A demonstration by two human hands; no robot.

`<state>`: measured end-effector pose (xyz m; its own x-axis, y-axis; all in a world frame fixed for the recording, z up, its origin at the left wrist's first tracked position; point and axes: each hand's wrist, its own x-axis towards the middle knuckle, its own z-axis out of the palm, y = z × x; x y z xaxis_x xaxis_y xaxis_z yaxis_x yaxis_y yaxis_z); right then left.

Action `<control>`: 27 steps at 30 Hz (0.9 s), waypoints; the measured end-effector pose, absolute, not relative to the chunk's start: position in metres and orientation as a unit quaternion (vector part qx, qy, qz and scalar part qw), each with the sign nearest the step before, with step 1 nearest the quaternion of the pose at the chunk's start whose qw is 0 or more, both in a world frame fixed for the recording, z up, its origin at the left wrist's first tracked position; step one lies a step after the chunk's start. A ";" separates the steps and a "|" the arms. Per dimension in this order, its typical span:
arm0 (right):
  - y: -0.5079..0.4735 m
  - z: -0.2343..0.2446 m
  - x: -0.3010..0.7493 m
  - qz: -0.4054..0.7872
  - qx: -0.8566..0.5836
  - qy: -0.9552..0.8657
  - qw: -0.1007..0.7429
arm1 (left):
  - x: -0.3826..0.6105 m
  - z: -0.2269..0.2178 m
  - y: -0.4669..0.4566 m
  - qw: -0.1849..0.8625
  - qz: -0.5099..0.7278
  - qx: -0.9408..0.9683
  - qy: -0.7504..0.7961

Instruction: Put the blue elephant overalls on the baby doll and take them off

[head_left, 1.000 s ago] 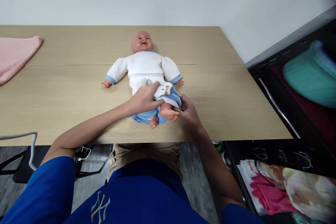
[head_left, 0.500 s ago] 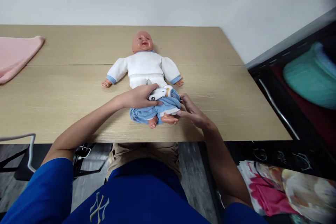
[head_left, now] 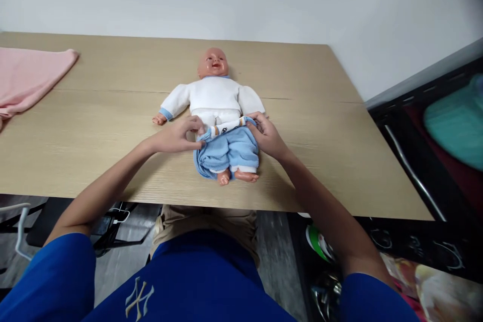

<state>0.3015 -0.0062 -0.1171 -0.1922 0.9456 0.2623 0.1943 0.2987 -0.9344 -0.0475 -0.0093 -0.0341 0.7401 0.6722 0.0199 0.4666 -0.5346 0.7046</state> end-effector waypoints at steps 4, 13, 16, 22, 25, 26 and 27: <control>-0.006 -0.134 0.292 0.380 -0.452 -0.642 0.488 | -0.046 -0.062 -0.021 0.303 0.316 0.819 0.371; 0.001 -0.151 0.269 0.363 -0.477 -0.623 0.503 | -0.033 -0.125 -0.006 0.367 0.459 0.649 0.484; 0.010 -0.153 0.259 0.374 -0.469 -0.611 0.517 | -0.031 -0.135 0.003 0.417 0.453 0.615 0.492; 0.012 -0.157 0.266 0.426 -0.478 -0.581 0.503 | -0.033 -0.126 -0.016 0.386 0.423 0.650 0.499; 0.002 -0.154 0.274 0.407 -0.488 -0.595 0.491 | -0.037 -0.120 -0.025 0.288 0.431 0.700 0.492; 0.000 -0.151 0.275 0.379 -0.491 -0.605 0.499 | -0.038 -0.119 -0.025 0.275 0.438 0.706 0.484; -0.002 -0.148 0.275 0.341 -0.492 -0.615 0.513 | -0.037 -0.119 -0.024 0.276 0.445 0.707 0.475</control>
